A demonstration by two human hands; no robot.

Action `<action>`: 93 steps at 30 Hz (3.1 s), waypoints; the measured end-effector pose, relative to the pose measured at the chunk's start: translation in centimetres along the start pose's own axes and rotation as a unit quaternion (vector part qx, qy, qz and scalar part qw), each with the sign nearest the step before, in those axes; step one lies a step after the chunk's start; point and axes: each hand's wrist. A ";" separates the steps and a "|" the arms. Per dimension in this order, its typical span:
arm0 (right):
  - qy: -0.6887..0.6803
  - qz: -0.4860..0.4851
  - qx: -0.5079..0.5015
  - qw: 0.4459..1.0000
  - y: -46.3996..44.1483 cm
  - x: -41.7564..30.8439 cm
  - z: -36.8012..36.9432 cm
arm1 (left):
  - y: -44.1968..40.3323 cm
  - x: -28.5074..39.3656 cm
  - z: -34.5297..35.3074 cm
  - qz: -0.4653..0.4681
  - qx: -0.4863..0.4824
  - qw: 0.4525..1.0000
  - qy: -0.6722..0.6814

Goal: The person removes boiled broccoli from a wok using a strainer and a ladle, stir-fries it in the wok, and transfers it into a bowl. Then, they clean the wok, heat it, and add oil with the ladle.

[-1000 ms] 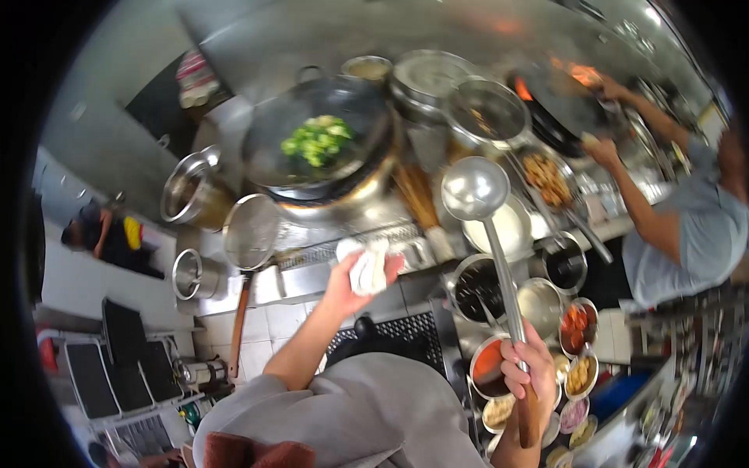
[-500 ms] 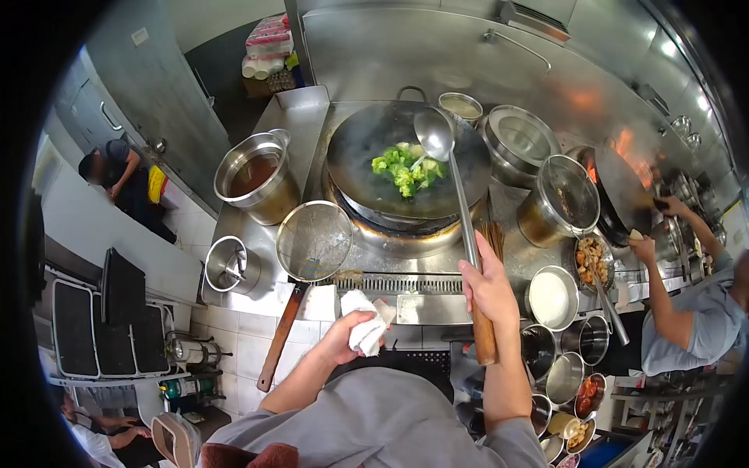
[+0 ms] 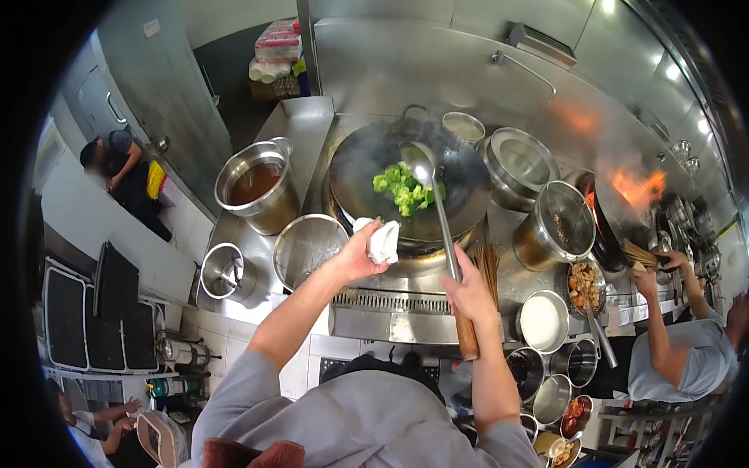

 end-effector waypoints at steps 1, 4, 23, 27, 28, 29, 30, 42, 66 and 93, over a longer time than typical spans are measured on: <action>0.025 0.013 -0.003 1.000 0.8 0.0 -0.5 | -0.7 0.0 0.0 -0.010 0.017 1.000 -0.009; 0.106 -0.069 -0.016 0.992 1.2 0.9 -3.1 | -3.2 0.4 0.4 -0.018 -0.007 0.998 0.058; 0.415 -0.174 -0.047 0.892 1.9 -1.6 -6.1 | 1.9 -10.7 1.6 0.043 0.012 0.991 0.125; 0.393 -0.120 -0.126 0.903 6.5 -5.3 -7.8 | 1.3 -4.2 2.9 0.063 0.104 0.988 0.093; 0.400 -0.127 -0.122 0.900 7.0 -5.5 -8.6 | 1.9 -3.2 4.1 0.056 0.129 0.986 0.089; 0.394 -0.109 -0.152 0.900 7.7 -5.3 -9.5 | 2.5 -2.6 4.6 0.038 0.117 0.989 0.076; 0.385 -0.089 -0.183 0.900 7.9 -5.3 -10.4 | 2.9 -2.4 4.9 0.018 0.108 0.992 0.063; 0.437 -0.113 -0.090 0.888 5.0 -5.5 -7.3 | 2.4 -8.7 1.6 0.062 -0.008 0.996 0.064; 0.399 -0.040 -0.156 0.903 8.9 -8.1 -8.7 | 2.8 -1.9 5.2 0.023 0.103 0.994 0.029; 0.420 -0.154 -0.076 0.891 1.9 -2.7 -6.6 | 1.9 -12.5 0.1 0.012 0.013 1.000 0.007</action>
Point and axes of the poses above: each hand's wrist, its own y-axis away from the middle knuckle, its own z-axis out of the palm, x = y × z, and after that the axes turned 3 degrees about x, right-handed
